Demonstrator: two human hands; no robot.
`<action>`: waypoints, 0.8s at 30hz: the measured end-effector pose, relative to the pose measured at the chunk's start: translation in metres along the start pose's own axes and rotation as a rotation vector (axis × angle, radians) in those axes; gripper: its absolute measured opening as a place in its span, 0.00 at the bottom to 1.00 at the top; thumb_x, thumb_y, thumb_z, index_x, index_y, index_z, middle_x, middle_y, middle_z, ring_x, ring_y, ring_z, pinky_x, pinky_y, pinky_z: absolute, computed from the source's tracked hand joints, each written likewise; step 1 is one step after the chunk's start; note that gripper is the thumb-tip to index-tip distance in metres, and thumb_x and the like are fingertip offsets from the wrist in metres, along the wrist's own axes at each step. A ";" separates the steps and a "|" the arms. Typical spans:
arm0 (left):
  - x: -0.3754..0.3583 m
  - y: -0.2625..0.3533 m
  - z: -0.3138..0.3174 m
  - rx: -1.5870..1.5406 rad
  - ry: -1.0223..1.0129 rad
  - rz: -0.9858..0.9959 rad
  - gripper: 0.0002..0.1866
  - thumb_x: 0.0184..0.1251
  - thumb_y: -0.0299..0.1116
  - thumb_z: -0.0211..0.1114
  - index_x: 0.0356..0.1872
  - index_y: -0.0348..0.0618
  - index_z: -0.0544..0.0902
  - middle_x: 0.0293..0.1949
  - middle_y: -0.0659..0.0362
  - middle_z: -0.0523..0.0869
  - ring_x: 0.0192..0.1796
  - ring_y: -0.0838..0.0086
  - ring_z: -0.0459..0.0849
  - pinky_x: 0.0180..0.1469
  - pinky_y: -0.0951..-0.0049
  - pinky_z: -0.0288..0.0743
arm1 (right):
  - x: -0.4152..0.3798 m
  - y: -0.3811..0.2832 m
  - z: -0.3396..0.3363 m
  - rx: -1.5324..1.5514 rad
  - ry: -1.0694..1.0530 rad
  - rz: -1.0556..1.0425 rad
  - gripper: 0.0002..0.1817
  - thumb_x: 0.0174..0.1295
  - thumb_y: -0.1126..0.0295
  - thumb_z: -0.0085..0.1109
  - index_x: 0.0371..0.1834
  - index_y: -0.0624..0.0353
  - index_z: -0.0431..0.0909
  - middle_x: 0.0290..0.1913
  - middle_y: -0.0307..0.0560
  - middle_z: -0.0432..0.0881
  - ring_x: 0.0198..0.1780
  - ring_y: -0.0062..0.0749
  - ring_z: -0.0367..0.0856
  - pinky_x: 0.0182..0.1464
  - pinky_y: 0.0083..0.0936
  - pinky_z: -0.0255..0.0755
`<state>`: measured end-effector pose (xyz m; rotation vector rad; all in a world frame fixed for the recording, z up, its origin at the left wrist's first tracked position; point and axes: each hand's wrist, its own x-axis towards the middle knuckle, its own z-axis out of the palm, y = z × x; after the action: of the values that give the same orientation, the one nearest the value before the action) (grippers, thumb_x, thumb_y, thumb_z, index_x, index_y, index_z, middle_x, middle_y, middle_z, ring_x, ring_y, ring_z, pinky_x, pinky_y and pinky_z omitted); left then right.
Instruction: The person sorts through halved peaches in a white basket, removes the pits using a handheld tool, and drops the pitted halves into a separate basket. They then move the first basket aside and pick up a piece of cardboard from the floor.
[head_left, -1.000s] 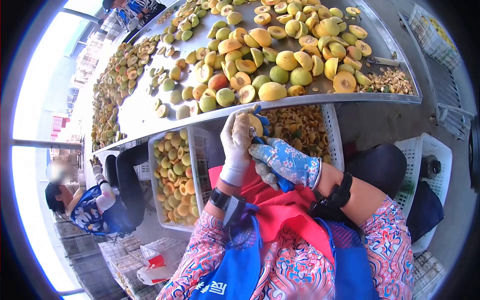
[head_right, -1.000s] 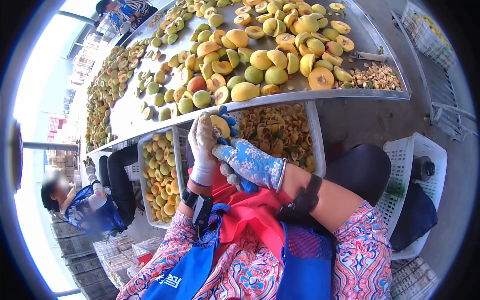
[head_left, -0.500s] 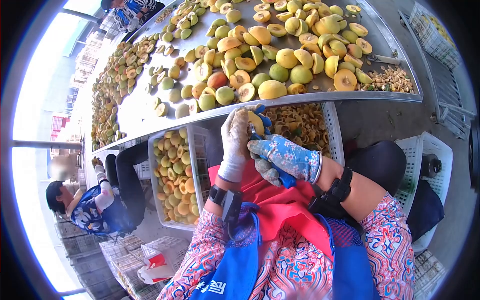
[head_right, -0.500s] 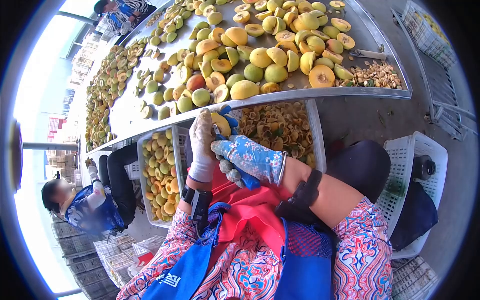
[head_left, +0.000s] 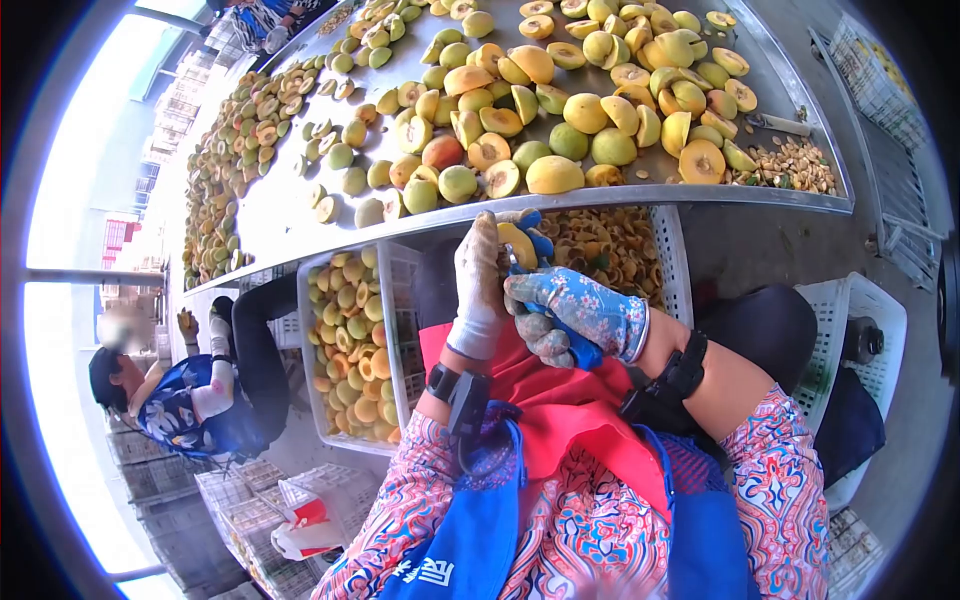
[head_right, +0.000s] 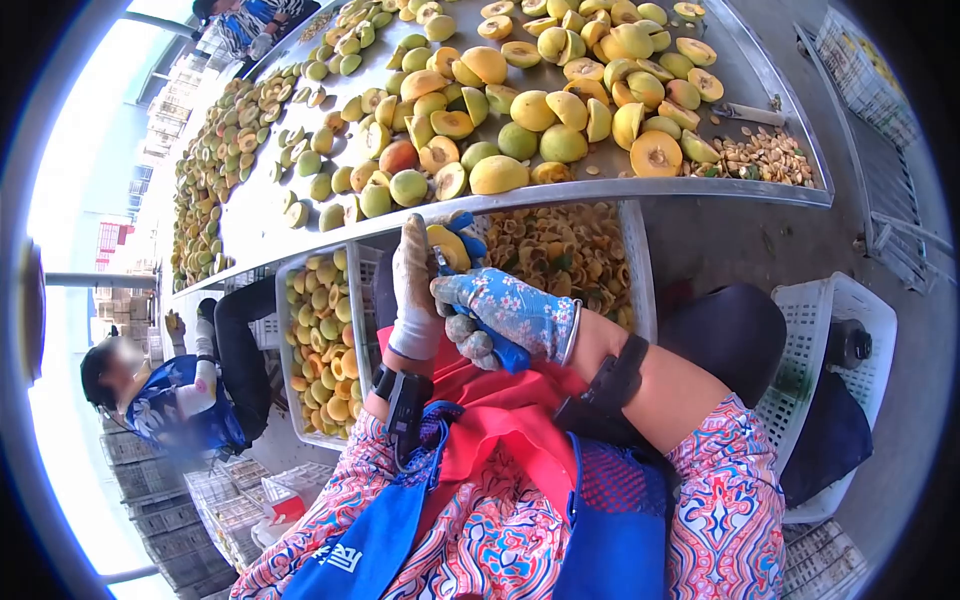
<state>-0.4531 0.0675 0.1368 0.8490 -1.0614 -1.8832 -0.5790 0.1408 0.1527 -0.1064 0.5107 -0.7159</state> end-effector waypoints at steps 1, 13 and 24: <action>0.002 -0.002 -0.001 -0.002 0.004 0.006 0.27 0.75 0.52 0.51 0.50 0.32 0.78 0.36 0.53 0.85 0.34 0.71 0.85 0.38 0.72 0.82 | 0.001 0.001 0.003 -0.143 0.072 -0.070 0.12 0.72 0.58 0.50 0.32 0.52 0.70 0.16 0.36 0.69 0.11 0.22 0.65 0.12 0.21 0.60; 0.012 0.018 -0.034 -0.460 0.075 -0.142 0.37 0.70 0.67 0.45 0.55 0.40 0.73 0.35 0.53 0.83 0.30 0.67 0.84 0.28 0.73 0.79 | -0.003 0.000 -0.036 -1.123 0.386 -0.317 0.22 0.68 0.57 0.54 0.53 0.65 0.69 0.31 0.53 0.81 0.28 0.41 0.80 0.30 0.34 0.73; -0.109 0.023 -0.210 0.262 0.677 0.115 0.23 0.74 0.43 0.58 0.63 0.41 0.75 0.49 0.61 0.80 0.53 0.79 0.74 0.54 0.80 0.69 | 0.021 0.019 -0.143 -2.154 0.518 0.054 0.20 0.64 0.57 0.51 0.37 0.67 0.79 0.37 0.70 0.81 0.43 0.61 0.80 0.45 0.50 0.72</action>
<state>-0.2207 0.0800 0.0865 1.4125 -0.8997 -1.2210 -0.6229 0.1524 0.0141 -1.9270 1.5857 0.1824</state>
